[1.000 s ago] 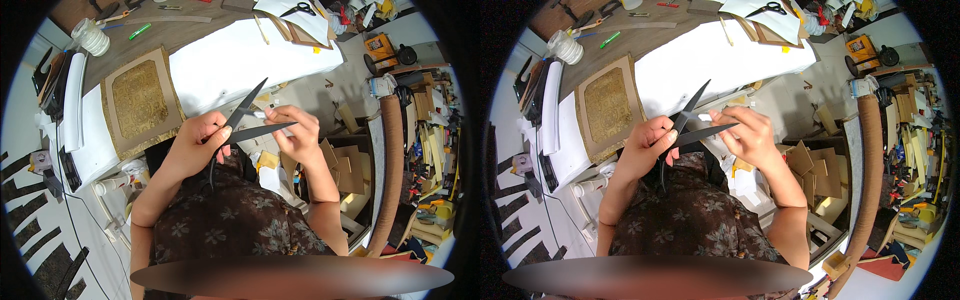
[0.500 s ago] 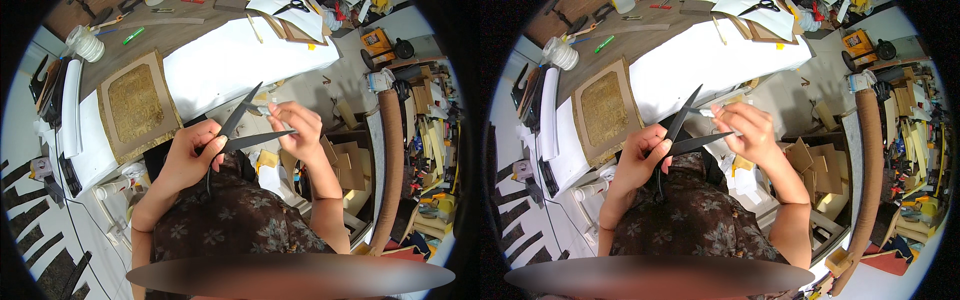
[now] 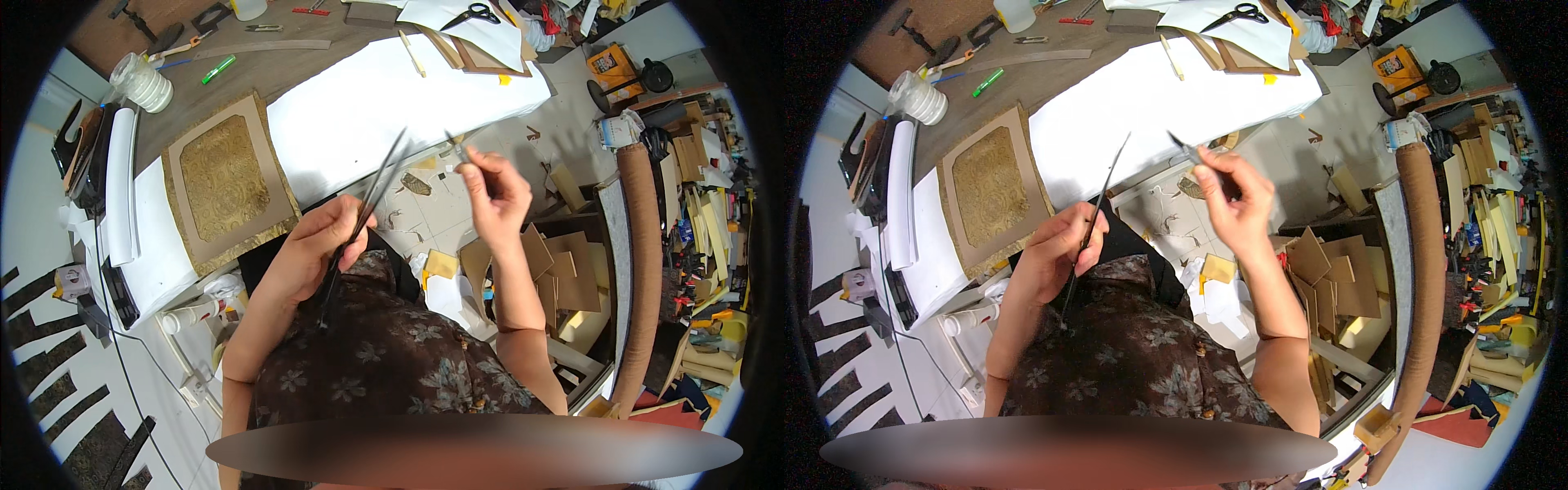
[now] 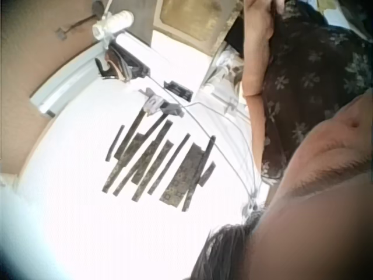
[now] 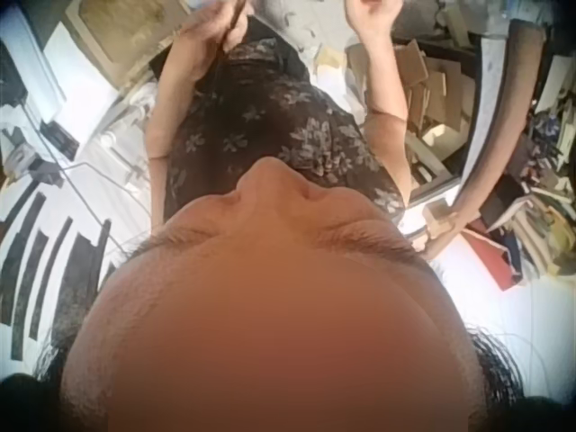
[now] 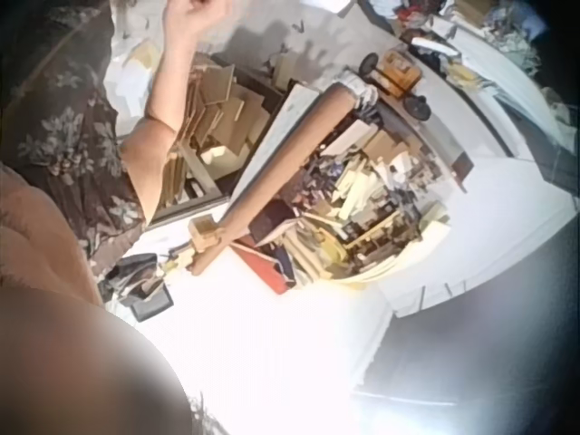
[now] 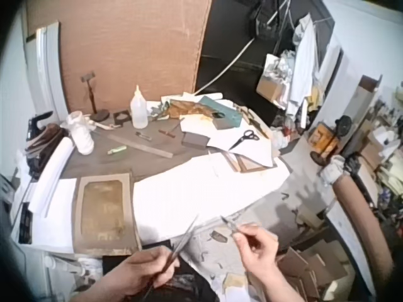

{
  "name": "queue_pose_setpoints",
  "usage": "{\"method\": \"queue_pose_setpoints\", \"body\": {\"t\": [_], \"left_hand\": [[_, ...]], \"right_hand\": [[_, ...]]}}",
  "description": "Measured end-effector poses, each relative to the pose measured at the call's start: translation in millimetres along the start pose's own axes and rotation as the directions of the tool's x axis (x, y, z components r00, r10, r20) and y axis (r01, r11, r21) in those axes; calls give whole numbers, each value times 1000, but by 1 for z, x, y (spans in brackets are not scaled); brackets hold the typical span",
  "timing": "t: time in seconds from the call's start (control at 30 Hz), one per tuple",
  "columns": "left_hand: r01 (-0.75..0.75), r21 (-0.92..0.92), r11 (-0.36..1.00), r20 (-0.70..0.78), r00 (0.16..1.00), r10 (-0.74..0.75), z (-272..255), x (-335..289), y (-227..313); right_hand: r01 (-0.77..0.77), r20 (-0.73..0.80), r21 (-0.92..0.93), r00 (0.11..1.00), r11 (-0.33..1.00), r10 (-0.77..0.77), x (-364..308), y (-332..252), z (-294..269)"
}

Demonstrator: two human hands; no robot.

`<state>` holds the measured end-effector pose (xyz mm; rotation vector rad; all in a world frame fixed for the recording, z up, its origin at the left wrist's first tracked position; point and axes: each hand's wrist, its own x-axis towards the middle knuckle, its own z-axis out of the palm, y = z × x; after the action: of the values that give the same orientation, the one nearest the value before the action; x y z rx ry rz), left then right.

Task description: The person aligns a patterned fabric on a board, irons it to adhere, then uses a metal file to sharpen scissors before trimming the fabric edges. The person flips the board to trim the remaining sides and discards the cut pieces.

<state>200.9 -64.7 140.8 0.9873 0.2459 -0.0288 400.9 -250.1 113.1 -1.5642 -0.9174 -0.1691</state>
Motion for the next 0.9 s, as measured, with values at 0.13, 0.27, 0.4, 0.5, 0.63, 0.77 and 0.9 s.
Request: {"method": "queue_pose_setpoints", "body": {"t": [0.13,0.27,0.4,0.5,0.63,0.77,0.9], "left_hand": [[23,44,999,82,996,-27,0,2,5],[70,116,991,82,993,-80,1,3,18],[174,86,981,107,977,-183,4,-2,25],[168,77,983,63,983,-173,9,-5,20],[128,155,980,69,988,-140,10,-8,12],[96,238,967,111,986,-126,9,-13,9],[81,246,966,123,986,-114,12,-13,14]], "right_hand": [[-49,69,-29,996,998,51,-8,-17,8],[220,248,-203,954,954,-167,0,-44,4],[428,476,-301,842,852,-255,-1,-51,1],[532,606,-350,756,771,-246,0,-60,-4],[595,715,-371,673,713,-189,2,-68,-6],[605,768,-377,627,701,-128,0,-73,-11],[585,778,-408,624,701,-68,6,-72,-14]]}}
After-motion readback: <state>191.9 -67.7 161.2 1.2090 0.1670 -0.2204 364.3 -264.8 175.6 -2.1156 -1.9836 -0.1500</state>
